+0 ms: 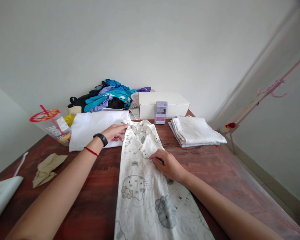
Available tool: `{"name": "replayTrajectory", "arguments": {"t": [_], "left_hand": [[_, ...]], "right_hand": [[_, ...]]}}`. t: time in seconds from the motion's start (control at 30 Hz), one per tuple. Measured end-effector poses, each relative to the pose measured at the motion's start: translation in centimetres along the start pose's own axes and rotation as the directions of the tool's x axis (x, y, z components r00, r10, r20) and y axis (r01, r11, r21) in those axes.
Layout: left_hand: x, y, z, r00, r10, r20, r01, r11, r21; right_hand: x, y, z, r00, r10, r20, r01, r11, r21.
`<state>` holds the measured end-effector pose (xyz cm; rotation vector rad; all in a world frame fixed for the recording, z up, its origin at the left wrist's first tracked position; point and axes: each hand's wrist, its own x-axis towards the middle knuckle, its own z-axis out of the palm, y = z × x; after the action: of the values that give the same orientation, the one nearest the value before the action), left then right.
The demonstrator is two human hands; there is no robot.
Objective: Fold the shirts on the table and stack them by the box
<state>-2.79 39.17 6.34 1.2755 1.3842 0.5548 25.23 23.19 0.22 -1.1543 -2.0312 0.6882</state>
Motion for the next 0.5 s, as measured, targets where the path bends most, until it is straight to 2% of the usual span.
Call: {"name": "replayTrajectory", "arguments": {"t": [0.1,0.2,0.3,0.4,0.5], "left_hand": [[0.2,-0.6,-0.3,1.000,0.024,0.013,-0.024,1.000,-0.009],[0.4,-1.0,-0.6,0.999,0.017,0.034,-0.016,0.999,-0.032],[0.4,-1.1,-0.6,0.999,0.023,0.041,-0.020,0.998,-0.054],[0.5,-1.2,-0.3,1.000,0.025,0.012,-0.024,0.998,-0.060],[0.7,-1.3,0.1,0.999,0.026,-0.048,-0.028,0.999,-0.047]], "right_hand": [[0.5,-0.3,-0.5,0.998,0.061,0.006,-0.061,0.998,0.021],[3.1,-1.1,-1.0,0.989,0.142,-0.043,-0.142,0.990,-0.011],[8.2,-2.3,-0.8,0.993,0.107,-0.046,-0.114,0.975,-0.192],[14.3,-3.1,0.8,0.997,0.049,-0.062,-0.070,0.917,-0.392],[18.9,-2.9,2.7,0.992,0.123,-0.041,-0.128,0.874,-0.468]]}}
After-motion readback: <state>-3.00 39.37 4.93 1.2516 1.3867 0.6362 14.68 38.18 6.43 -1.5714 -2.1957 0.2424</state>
